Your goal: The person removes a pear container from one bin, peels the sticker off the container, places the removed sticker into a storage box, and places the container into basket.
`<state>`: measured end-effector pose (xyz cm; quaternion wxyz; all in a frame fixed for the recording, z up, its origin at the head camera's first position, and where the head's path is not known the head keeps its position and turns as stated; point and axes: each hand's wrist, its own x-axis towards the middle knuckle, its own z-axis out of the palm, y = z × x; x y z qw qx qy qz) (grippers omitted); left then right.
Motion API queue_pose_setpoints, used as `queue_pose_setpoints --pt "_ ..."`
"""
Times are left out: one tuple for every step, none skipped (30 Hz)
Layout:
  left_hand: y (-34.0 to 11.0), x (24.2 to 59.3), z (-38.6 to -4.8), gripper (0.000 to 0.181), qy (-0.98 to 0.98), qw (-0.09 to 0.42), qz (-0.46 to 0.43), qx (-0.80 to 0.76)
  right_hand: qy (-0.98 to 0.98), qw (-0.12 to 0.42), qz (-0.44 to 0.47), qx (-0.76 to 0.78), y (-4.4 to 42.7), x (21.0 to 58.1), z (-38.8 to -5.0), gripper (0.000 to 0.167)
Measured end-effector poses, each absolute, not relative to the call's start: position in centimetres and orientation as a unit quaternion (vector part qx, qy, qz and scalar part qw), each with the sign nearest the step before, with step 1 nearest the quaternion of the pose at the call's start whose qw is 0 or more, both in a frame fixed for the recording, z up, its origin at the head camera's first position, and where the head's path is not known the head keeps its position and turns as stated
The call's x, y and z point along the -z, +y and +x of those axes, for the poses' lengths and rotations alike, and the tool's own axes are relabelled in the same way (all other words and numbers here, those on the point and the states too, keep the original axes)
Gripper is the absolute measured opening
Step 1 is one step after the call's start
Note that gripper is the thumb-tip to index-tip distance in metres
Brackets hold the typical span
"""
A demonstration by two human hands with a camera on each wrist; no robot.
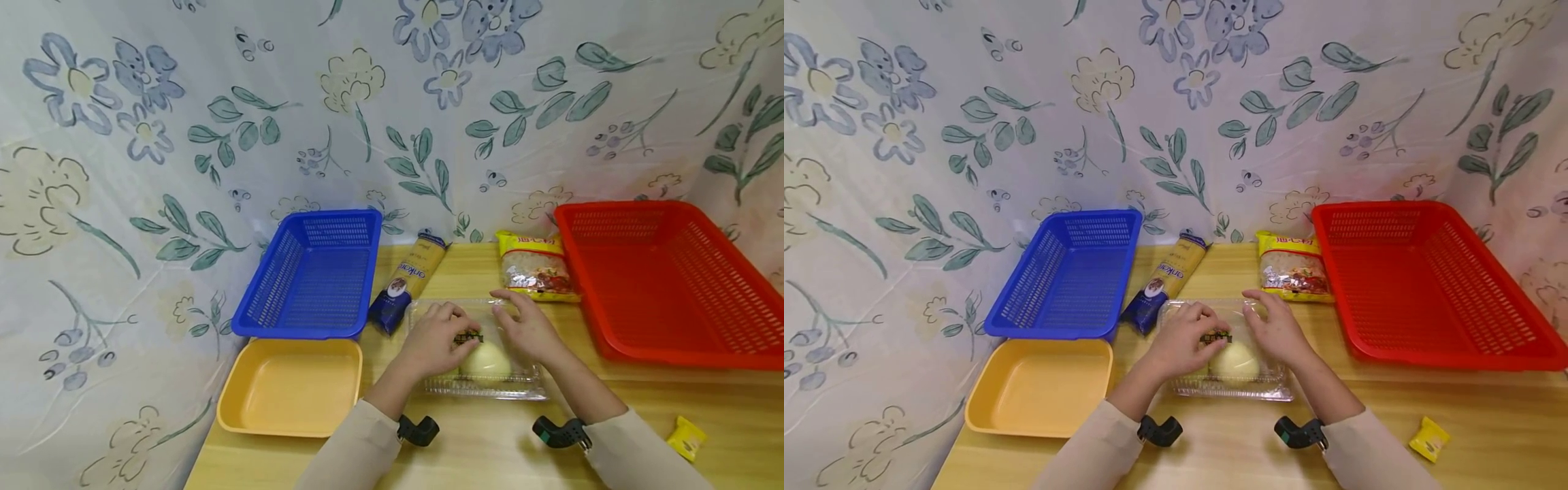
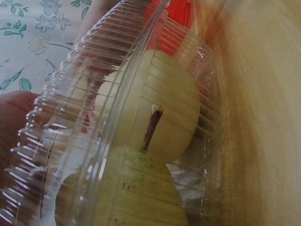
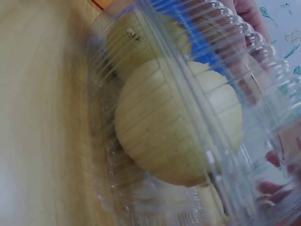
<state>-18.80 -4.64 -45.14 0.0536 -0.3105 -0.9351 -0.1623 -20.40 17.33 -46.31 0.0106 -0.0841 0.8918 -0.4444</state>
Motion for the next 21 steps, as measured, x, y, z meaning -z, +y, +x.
queue_pose_setpoints --pt "-4.62 45.12 -18.79 0.027 -0.936 0.054 -0.313 0.154 0.891 0.010 -0.085 0.446 17.31 46.33 -20.41 0.045" --pt "-4.60 45.12 -18.78 0.026 -0.935 0.053 -0.315 0.150 0.890 0.010 -0.084 0.447 17.30 46.38 -20.43 0.045" --pt "-4.58 45.15 -18.78 0.026 -0.936 0.054 -0.317 0.146 0.891 0.010 -0.084 0.447 17.28 46.41 -20.43 0.045" --pt "-4.57 45.17 -18.78 0.025 -0.935 0.054 -0.318 0.144 0.891 0.011 -0.083 0.447 17.26 46.43 -20.43 0.045" --pt "-4.56 45.20 -18.79 0.025 -0.935 0.055 -0.319 0.142 0.891 0.013 -0.082 0.446 17.26 46.46 -20.44 0.045" --pt "-4.56 45.20 -18.78 0.025 -0.935 0.054 -0.320 0.143 0.892 0.014 -0.081 0.445 17.25 46.47 -20.42 0.045" --pt "-4.56 45.22 -18.77 0.025 -0.935 0.054 -0.320 0.142 0.892 0.016 -0.080 0.444 17.27 46.51 -20.42 0.045" --pt "-4.57 45.26 -18.76 0.024 -0.936 0.053 -0.319 0.143 0.893 0.018 -0.079 0.442 17.27 46.52 -20.40 0.045" --pt "-4.57 45.30 -18.75 0.024 -0.936 0.053 -0.318 0.143 0.894 0.019 -0.079 0.440 17.28 46.55 -20.40 0.045" --pt "-4.57 45.31 -18.72 0.024 -0.936 0.052 -0.317 0.143 0.894 0.020 -0.078 0.441 17.29 46.57 -20.39 0.045" --pt "-4.56 45.30 -18.69 0.023 -0.936 0.052 -0.317 0.143 0.894 0.020 -0.078 0.442 17.30 46.59 -20.37 0.045" --pt "-4.56 45.28 -18.66 0.023 -0.936 0.052 -0.317 0.143 0.893 0.020 -0.078 0.442 17.31 46.61 -20.36 0.045" --pt "-4.55 45.28 -18.64 0.022 -0.937 0.053 -0.316 0.142 0.893 0.020 -0.079 0.443 17.31 46.64 -20.36 0.045" --pt "-4.54 45.29 -18.62 0.022 -0.937 0.053 -0.316 0.142 0.892 0.019 -0.079 0.444 17.31 46.65 -20.35 0.045" --pt "-4.53 45.29 -18.61 0.021 -0.937 0.053 -0.316 0.142 0.891 0.019 -0.080 0.446 17.31 46.66 -20.34 0.045" --pt "-4.51 45.29 -18.59 0.021 -0.937 0.052 -0.315 0.142 0.890 0.019 -0.080 0.448 17.32 46.68 -20.34 0.045" --pt "-4.50 45.29 -18.59 0.020 -0.937 0.052 -0.315 0.142 0.890 0.019 -0.080 0.449 17.32 46.69 -20.34 0.045" --pt "-4.49 45.32 -18.60 0.020 -0.937 0.052 -0.315 0.142 0.889 0.018 -0.080 0.450 17.32 46.70 -20.36 0.045" --pt "-4.47 45.35 -18.60 0.020 -0.937 0.052 -0.315 0.142 0.888 0.018 -0.080 0.452 17.33 46.73 -20.35 0.045" --pt "-4.46 45.38 -18.61 0.020 -0.937 0.052 -0.315 0.141 0.888 0.018 -0.079 0.453 17.33 46.74 -20.34 0.045" --pt "-4.44 45.39 -18.61 0.020 -0.937 0.052 -0.314 0.140 0.887 0.018 -0.079 0.454 17.34 46.78 -20.36 0.045"
